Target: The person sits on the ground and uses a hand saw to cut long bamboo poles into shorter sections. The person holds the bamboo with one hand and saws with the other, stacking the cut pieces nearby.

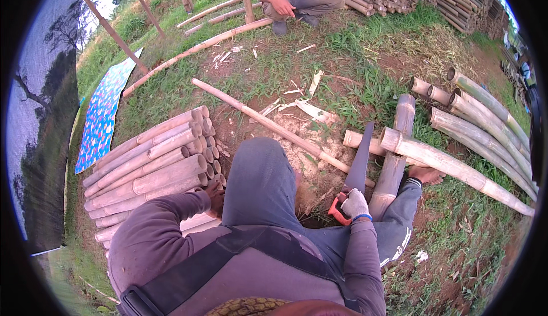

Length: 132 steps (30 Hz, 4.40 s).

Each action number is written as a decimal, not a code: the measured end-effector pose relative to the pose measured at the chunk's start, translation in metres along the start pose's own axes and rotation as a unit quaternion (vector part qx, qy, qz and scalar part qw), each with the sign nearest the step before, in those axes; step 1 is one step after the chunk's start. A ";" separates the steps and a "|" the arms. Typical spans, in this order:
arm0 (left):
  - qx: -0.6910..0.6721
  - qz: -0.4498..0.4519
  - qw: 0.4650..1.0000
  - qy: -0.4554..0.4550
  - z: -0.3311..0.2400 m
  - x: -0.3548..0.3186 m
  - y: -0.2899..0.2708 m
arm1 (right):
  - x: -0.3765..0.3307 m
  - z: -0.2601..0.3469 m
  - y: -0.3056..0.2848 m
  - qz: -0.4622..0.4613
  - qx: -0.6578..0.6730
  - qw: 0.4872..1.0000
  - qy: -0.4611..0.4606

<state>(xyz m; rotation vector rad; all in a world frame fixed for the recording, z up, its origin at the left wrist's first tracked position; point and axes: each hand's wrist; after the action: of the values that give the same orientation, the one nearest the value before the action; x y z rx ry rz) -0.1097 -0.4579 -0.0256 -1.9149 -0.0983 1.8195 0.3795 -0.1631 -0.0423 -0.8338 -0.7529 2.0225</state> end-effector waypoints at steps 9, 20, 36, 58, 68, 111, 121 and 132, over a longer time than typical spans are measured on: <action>0.063 -0.144 0.985 -0.064 -0.031 -0.013 -0.006 | 0.039 -0.104 0.051 0.004 0.066 0.994 -0.088; -0.388 -0.447 0.799 -0.104 -0.131 -0.062 0.051 | 0.025 -0.082 0.039 0.082 0.066 0.994 -0.034; -0.889 -0.310 0.233 0.244 -0.002 0.054 -0.079 | 0.001 0.022 0.027 0.131 -0.229 0.952 0.154; -0.585 -0.431 0.657 0.203 -0.036 0.178 -0.550 | -0.168 0.088 -0.075 -0.271 0.344 0.898 -0.034; -0.649 -0.177 0.670 0.315 -0.148 0.270 -0.569 | -0.191 0.043 -0.181 -0.367 -0.115 0.915 0.120; -0.512 -0.424 0.664 0.343 -0.160 0.251 -0.533 | -0.116 0.083 -0.156 -0.233 -0.256 0.938 0.004; -0.727 -0.381 0.454 0.347 -0.064 0.235 -0.442 | -0.277 -0.053 -0.087 -0.432 -0.159 0.772 0.438; -0.841 -0.462 0.254 0.120 0.229 0.156 -0.311 | -0.351 -0.118 0.095 -0.342 -0.040 0.748 0.568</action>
<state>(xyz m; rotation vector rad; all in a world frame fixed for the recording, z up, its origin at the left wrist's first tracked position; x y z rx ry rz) -0.2251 -0.0583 -0.0435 -1.6439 -3.1685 -0.2161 0.5885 -0.4812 -0.0829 -1.3548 -0.3069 0.5763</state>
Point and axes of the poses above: each hand's wrist, its own x-axis towards the middle knuckle, its own y-axis out of the palm, z = x × y
